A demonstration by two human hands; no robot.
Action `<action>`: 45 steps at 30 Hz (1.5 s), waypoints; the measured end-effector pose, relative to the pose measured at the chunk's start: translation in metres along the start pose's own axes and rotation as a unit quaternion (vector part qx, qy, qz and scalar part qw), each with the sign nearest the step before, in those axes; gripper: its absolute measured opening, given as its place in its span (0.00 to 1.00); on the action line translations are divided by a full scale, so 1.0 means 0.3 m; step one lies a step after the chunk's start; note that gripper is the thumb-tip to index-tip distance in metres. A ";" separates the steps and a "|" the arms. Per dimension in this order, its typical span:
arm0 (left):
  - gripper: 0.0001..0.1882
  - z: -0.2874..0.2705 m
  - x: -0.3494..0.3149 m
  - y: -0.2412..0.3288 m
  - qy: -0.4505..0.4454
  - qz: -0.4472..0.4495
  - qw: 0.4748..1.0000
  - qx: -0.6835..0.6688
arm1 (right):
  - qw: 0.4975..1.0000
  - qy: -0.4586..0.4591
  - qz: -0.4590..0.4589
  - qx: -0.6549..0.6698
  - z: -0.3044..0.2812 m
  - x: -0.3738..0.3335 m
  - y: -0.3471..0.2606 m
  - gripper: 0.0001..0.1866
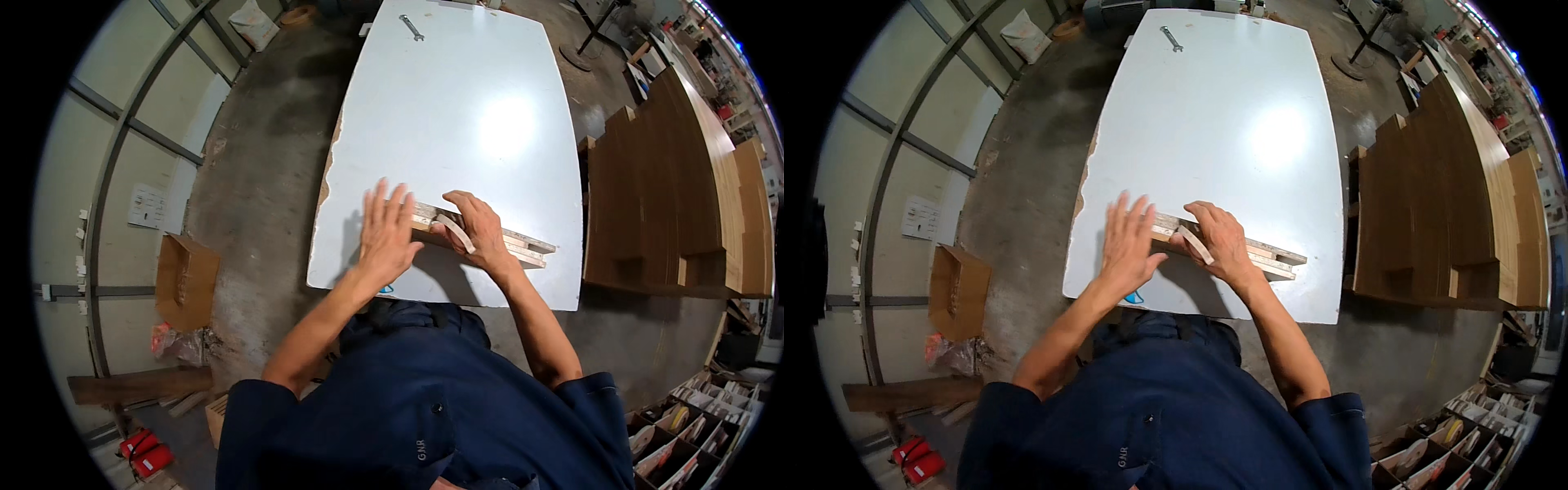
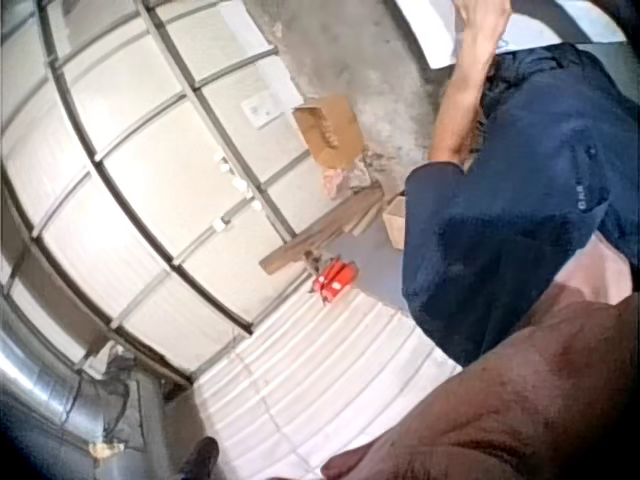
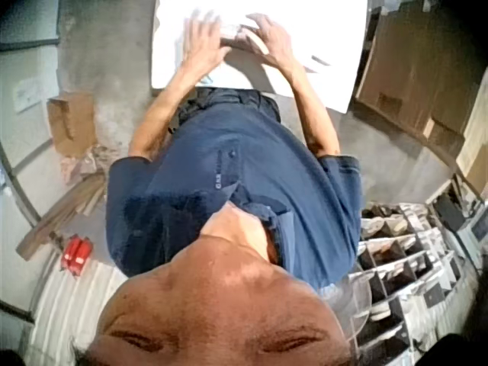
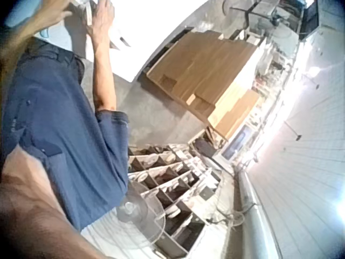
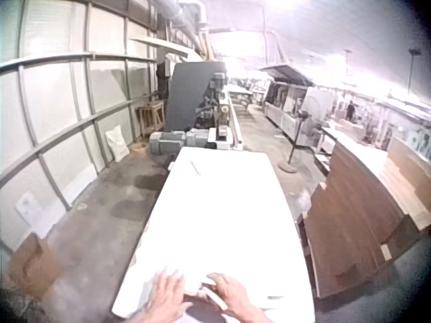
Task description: The person scrapes the edges of wooden planks using a hand tool, stacks the planks on a large pile, and checks their alignment.
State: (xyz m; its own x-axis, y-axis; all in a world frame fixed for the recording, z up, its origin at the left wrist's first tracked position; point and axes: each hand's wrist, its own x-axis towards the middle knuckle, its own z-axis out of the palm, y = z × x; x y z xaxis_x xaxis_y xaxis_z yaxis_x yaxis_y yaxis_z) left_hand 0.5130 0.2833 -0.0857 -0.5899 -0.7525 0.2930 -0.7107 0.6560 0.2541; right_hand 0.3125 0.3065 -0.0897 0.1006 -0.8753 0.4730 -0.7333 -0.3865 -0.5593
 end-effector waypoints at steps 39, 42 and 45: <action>0.27 0.066 0.184 0.038 -0.118 0.135 0.984 -0.024 | 0.831 0.141 0.473 -0.256 -0.972 -1.002 0.467 0.21; 0.28 0.068 0.174 0.037 -0.109 0.129 0.985 -0.030 | 0.810 0.028 0.571 -0.134 -0.760 -0.988 0.553 0.33; 0.28 0.065 0.159 0.034 -0.089 0.127 0.987 -0.034 | 0.735 0.092 0.668 0.073 -0.721 -0.965 0.587 0.35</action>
State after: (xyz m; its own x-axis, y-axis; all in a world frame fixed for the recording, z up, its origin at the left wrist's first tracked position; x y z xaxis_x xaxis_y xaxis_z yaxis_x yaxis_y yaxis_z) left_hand 0.4701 0.2528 -0.0871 -0.8080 -0.5573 0.1912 -0.5069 0.8229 0.2566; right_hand 0.0089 0.5547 -0.1779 -0.7452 -0.4542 -0.4883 -0.0140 0.7427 -0.6695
